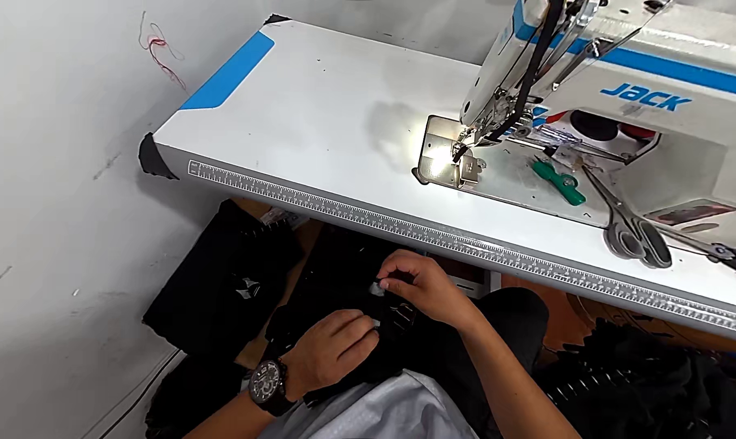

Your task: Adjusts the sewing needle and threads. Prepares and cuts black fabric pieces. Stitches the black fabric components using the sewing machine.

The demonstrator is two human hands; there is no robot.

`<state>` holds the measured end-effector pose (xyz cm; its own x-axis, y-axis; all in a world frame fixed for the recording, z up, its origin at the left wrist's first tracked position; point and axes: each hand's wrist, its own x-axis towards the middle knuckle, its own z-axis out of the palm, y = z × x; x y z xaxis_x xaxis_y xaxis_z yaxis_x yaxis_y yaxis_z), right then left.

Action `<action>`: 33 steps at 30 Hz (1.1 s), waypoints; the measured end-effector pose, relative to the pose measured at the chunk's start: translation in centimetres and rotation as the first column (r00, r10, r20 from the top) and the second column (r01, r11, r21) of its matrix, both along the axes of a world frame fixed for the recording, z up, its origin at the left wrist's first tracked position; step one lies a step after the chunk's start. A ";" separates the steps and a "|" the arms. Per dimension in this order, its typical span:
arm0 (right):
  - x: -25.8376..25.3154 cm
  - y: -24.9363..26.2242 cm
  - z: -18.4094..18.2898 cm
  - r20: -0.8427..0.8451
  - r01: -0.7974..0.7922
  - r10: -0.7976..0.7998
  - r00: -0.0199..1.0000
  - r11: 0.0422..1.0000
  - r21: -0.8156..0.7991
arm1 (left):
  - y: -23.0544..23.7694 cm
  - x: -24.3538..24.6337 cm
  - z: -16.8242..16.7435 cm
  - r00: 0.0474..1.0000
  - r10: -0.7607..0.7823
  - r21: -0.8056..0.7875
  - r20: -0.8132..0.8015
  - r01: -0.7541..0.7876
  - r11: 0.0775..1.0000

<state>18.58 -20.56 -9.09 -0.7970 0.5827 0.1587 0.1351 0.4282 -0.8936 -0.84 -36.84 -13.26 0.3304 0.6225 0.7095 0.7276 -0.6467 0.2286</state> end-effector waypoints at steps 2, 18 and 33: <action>-0.1 -0.1 0.2 -0.019 0.013 -0.012 1.000 0.997 0.073 | 0.3 -0.3 0.4 0.993 -0.022 0.017 -0.120 0.024 1.000; 0.9 -0.3 0.2 0.046 0.042 -0.050 0.998 0.987 0.154 | 3.1 -1.8 3.9 0.971 0.033 -0.016 -0.238 -0.038 0.999; 0.5 -1.3 -0.2 0.132 0.001 -0.016 0.991 0.994 0.113 | 1.8 -2.1 4.3 0.987 -0.114 -0.448 0.116 0.154 0.881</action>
